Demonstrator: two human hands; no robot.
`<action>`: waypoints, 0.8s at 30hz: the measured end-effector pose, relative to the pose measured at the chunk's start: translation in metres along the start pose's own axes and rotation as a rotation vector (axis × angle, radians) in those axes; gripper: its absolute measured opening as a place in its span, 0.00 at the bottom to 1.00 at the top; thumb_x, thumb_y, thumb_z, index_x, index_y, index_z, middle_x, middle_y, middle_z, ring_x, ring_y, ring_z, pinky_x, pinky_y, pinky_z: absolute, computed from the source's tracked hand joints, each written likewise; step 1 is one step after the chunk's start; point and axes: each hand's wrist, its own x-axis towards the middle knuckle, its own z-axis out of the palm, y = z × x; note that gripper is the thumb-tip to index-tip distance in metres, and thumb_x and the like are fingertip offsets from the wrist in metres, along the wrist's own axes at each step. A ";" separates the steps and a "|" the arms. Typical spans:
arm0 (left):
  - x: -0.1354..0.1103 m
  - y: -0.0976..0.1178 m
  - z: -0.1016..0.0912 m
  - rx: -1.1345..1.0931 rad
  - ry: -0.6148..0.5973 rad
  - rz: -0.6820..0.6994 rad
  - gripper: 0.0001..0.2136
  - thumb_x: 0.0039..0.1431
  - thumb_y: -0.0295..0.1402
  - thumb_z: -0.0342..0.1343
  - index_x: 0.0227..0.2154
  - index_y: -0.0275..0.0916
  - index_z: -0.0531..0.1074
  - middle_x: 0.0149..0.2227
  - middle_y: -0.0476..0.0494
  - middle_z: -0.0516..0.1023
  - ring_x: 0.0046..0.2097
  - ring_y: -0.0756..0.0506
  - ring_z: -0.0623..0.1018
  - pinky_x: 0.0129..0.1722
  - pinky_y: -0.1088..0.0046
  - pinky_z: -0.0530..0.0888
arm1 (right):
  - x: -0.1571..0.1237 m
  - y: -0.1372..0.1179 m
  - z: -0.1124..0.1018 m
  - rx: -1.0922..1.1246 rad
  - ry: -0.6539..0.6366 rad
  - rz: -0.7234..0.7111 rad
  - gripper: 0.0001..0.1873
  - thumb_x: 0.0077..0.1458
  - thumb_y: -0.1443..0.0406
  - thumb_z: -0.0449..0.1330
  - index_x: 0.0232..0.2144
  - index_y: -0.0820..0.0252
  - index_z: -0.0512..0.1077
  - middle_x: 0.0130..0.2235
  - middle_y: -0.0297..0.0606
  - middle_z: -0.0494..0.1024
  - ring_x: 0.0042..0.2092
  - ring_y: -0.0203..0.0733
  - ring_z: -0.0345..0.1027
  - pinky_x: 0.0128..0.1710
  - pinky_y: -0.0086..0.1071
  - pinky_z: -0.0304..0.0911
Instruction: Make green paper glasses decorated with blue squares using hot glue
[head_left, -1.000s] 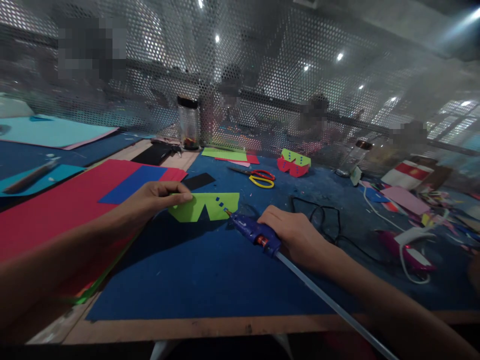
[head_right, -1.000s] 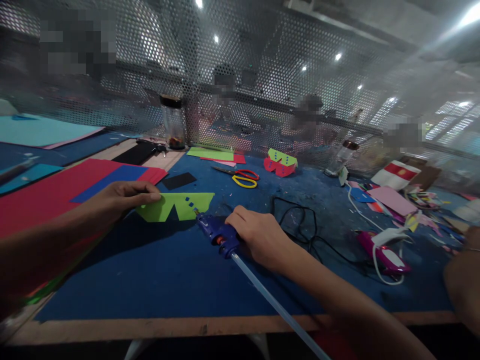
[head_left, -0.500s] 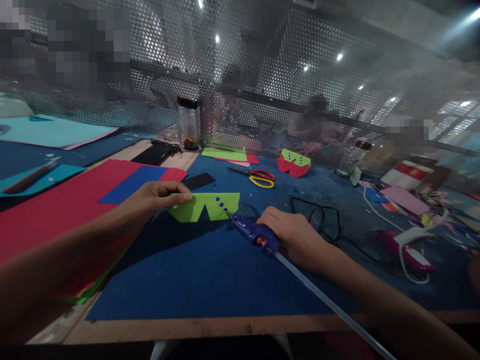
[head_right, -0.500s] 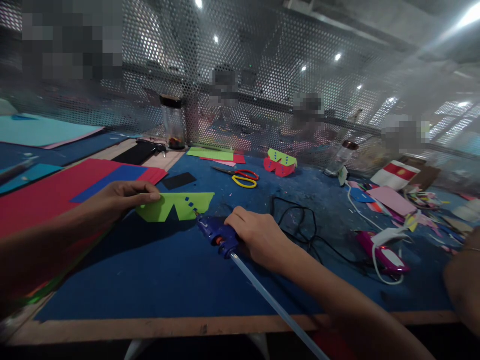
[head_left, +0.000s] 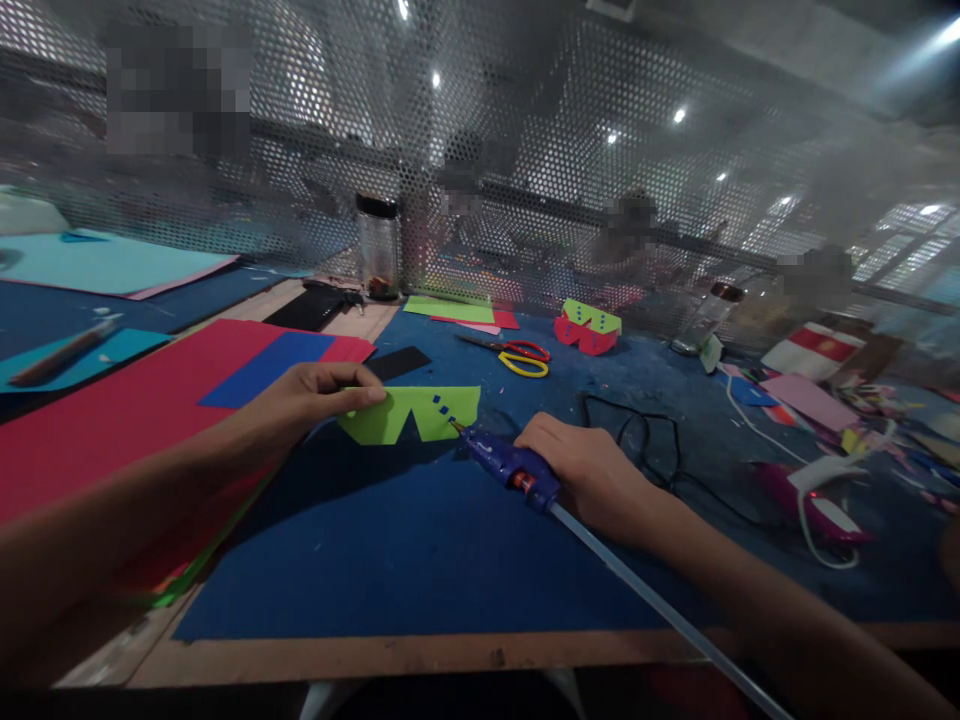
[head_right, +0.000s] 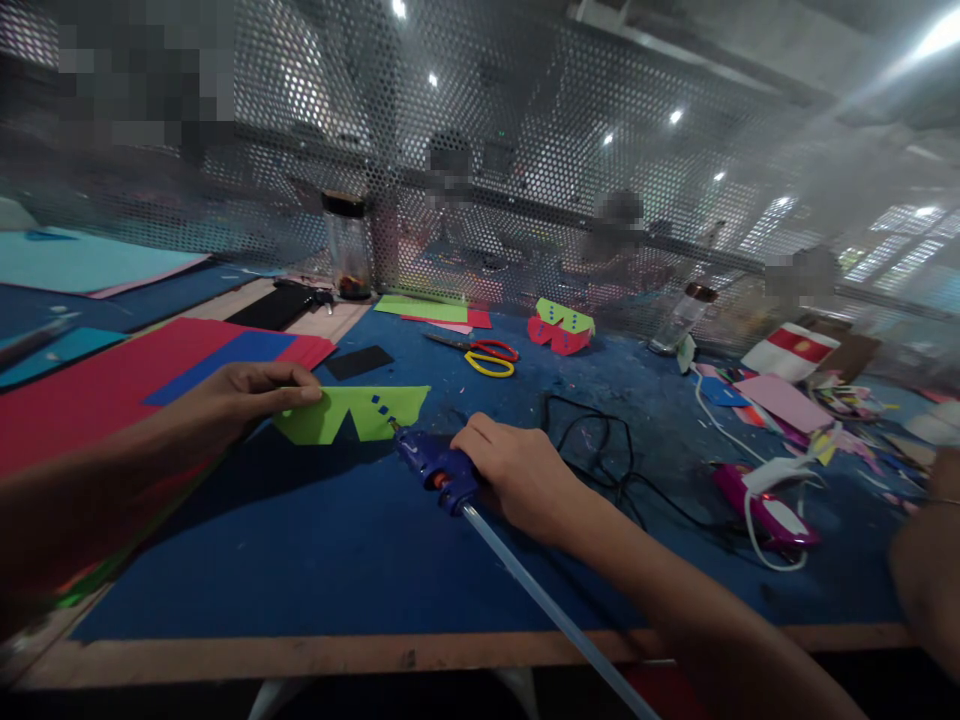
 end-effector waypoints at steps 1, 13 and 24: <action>0.000 0.001 0.001 0.003 0.008 -0.002 0.16 0.54 0.46 0.74 0.31 0.38 0.81 0.28 0.47 0.82 0.32 0.47 0.77 0.33 0.72 0.71 | 0.000 0.000 -0.001 -0.002 0.001 0.001 0.05 0.75 0.64 0.57 0.47 0.58 0.72 0.47 0.43 0.79 0.44 0.44 0.75 0.38 0.34 0.60; 0.000 0.000 -0.001 -0.007 -0.001 -0.009 0.15 0.56 0.46 0.73 0.31 0.38 0.82 0.29 0.47 0.82 0.32 0.47 0.77 0.33 0.72 0.71 | -0.001 0.002 0.000 0.033 0.022 0.001 0.05 0.75 0.63 0.56 0.48 0.57 0.71 0.48 0.44 0.79 0.44 0.44 0.74 0.38 0.34 0.62; 0.002 0.000 0.004 0.009 -0.043 -0.010 0.17 0.55 0.50 0.74 0.31 0.41 0.83 0.30 0.46 0.83 0.32 0.46 0.80 0.34 0.73 0.76 | 0.007 0.007 0.004 0.357 0.337 0.155 0.11 0.69 0.55 0.65 0.39 0.56 0.74 0.38 0.37 0.78 0.37 0.41 0.71 0.38 0.33 0.66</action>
